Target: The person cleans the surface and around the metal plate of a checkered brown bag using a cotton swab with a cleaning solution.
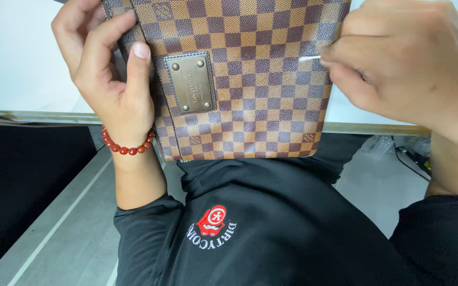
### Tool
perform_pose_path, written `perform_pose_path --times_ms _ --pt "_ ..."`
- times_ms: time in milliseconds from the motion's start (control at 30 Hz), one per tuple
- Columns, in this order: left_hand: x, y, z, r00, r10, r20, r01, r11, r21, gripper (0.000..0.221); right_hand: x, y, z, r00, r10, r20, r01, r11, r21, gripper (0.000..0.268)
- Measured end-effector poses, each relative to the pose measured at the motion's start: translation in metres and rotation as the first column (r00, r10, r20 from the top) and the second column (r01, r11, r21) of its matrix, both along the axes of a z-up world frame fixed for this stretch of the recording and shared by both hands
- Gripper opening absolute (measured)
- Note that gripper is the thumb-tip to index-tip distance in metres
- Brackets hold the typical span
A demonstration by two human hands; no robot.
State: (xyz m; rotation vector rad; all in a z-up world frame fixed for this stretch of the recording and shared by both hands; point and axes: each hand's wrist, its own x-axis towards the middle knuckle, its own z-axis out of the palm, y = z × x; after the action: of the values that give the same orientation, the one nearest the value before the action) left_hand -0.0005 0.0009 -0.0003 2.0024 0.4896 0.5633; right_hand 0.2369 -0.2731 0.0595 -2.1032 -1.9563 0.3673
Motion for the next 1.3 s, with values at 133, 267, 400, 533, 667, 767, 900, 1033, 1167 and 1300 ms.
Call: perform_pose_path --times_ms 133,267,400,533,667,767,900,1033,1167,1300 --pt "0.001 -0.001 0.001 1.0 0.007 -0.014 -0.007 1.0 -0.003 0.024 -0.004 0.003 -0.001 0.999 -0.049 -0.004 0.05 0.996 0.071 0.01" --pt "0.0 -0.002 0.003 0.999 0.013 -0.043 -0.013 1.0 0.003 0.024 0.001 0.003 -0.004 0.999 -0.042 -0.001 0.042 0.993 0.11 0.012" --pt "-0.008 -0.006 0.012 0.993 -0.014 -0.115 0.022 0.997 0.067 0.043 0.002 0.001 -0.003 1.0 0.021 0.017 -0.023 0.989 0.145 0.012" --pt "-0.018 -0.008 0.006 0.972 -0.127 -0.196 0.177 0.947 0.268 0.074 0.0 -0.002 0.0 0.999 -0.029 0.042 0.024 0.994 0.107 0.012" --pt "-0.02 -0.009 -0.001 0.975 -0.133 -0.18 0.181 0.941 0.287 0.09 0.0 -0.002 0.003 0.999 -0.037 0.04 0.033 0.994 0.105 0.013" --pt "-0.017 -0.008 -0.004 0.989 -0.134 -0.065 0.145 0.967 0.211 0.093 -0.002 -0.002 0.005 0.998 -0.025 0.051 0.019 0.994 0.107 0.012" --pt "-0.014 -0.009 -0.003 0.991 -0.122 -0.06 0.133 0.963 0.233 0.093 -0.005 -0.002 0.006 0.998 -0.048 0.035 0.044 0.993 0.106 0.011" --pt "-0.014 -0.008 -0.005 0.991 -0.13 -0.032 0.134 0.961 0.244 0.093 -0.009 -0.003 0.006 0.996 -0.051 0.069 0.044 0.995 0.095 0.012" --pt "-0.017 -0.007 -0.006 0.991 -0.129 -0.025 0.131 0.966 0.221 0.094 -0.01 -0.004 0.007 0.988 -0.068 0.138 0.053 0.992 0.112 0.012" --pt "-0.017 -0.006 -0.007 0.988 -0.151 -0.015 0.15 0.957 0.248 0.091 -0.017 0.002 0.002 0.995 -0.046 0.089 0.036 0.993 0.115 0.015"
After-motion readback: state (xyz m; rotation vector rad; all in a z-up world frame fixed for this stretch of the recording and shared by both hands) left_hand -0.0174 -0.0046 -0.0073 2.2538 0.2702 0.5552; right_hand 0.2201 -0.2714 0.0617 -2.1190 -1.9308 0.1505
